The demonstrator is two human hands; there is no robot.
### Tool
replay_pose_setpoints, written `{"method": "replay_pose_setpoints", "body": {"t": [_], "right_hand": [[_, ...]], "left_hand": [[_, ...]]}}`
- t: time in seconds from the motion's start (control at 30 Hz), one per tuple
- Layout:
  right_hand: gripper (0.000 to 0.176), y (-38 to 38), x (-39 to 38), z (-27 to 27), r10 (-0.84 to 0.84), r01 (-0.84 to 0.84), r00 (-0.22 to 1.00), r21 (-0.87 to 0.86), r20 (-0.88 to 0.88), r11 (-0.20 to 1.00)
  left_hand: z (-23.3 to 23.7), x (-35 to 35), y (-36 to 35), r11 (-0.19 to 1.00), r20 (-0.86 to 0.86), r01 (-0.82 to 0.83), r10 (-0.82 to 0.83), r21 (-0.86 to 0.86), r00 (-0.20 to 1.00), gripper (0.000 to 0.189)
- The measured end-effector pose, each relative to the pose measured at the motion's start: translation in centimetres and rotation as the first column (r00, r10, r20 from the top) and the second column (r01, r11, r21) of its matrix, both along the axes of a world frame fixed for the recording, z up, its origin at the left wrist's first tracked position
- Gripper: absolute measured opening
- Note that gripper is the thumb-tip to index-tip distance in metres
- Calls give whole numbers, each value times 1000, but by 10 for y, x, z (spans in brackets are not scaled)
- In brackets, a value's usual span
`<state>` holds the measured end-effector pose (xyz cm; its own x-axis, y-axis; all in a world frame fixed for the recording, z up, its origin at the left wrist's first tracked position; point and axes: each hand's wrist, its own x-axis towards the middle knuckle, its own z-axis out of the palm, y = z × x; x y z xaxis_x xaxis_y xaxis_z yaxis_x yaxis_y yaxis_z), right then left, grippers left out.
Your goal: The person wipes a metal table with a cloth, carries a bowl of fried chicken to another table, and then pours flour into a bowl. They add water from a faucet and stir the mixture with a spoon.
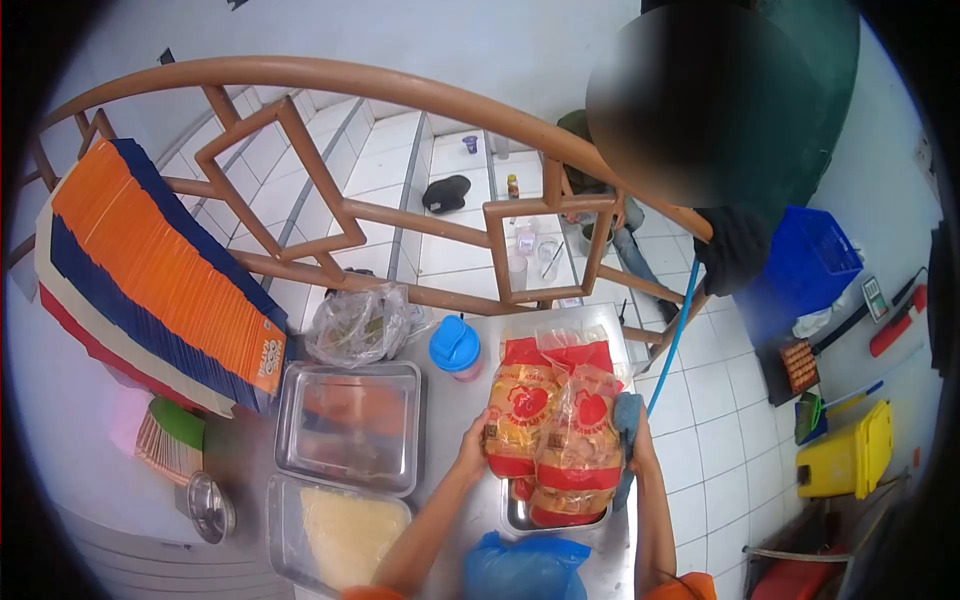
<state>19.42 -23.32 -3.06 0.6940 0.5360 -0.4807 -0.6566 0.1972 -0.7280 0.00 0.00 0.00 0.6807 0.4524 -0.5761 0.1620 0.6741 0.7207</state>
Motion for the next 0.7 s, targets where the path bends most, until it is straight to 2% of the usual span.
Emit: {"method": "replay_pose_setpoints", "body": {"t": [0.07, 0.1, 0.2, 0.27, 0.3, 0.37, 0.4, 0.43, 0.5, 0.57, 0.6, 0.63, 0.7], "right_hand": [[70, -1, -25, 10, 26, -24, 999, -61, 44, 998], [70, -8, 29, 6, 28, -18, 995, -107, 96, 994], [66, -7, 3, 5, -25, 34, 997, -129, 75, 991], [56, -11, 8, 7, -108, 196, 937, -245, 331, 949], [56, -15, 2, 6, -120, 209, 936, -248, 331, 946], [48, -31, -5, 9, -30, 357, 867, -578, 497, 734], [47, -41, -13, 26, -116, 440, 838, -535, 533, 721], [47, -52, -24, 37, -134, 460, 831, -531, 541, 711], [48, -83, -51, 62, -457, 605, 739, -190, 495, 773], [50, -115, -96, 108, -529, 605, 748, -84, 402, 792], [52, -128, -126, 130, -492, 566, 758, -59, 428, 822], [52, -138, -161, 154, -538, 622, 718, -59, 440, 781], [55, -146, -241, 190, -531, 644, 715, -134, 453, 753]], "left_hand": [[12, -27, -2, 999, -40, 24, -26, -40, 999, 61], [-15, 24, -10, 996, 15, 29, -28, -83, 1000, 61], [-22, -7, -8, 996, -39, -11, 8, -86, 999, 60], [-40, -7, -7, 995, -50, 8, -13, -97, 999, 61], [-38, -13, -6, 995, -51, 22, -27, -100, 998, 61], [-34, -21, -7, 997, -2, 71, -71, 30, 997, 64], [-30, -26, -7, 996, 8, 89, -90, 27, 996, 64], [-24, -33, -6, 993, -5, 96, -95, 76, 995, 60], [-10, -52, -9, 985, -5, 130, -131, 117, 991, 56], [-2, -77, -20, 896, -11, 121, -128, 428, 992, 59], [-57, -85, -26, 833, 153, 6, -110, 554, 982, 58], [-38, -95, -40, 835, 165, 57, -175, 547, 971, 58], [38, -121, -77, 615, 177, 96, -368, 783, 913, 56]]}}
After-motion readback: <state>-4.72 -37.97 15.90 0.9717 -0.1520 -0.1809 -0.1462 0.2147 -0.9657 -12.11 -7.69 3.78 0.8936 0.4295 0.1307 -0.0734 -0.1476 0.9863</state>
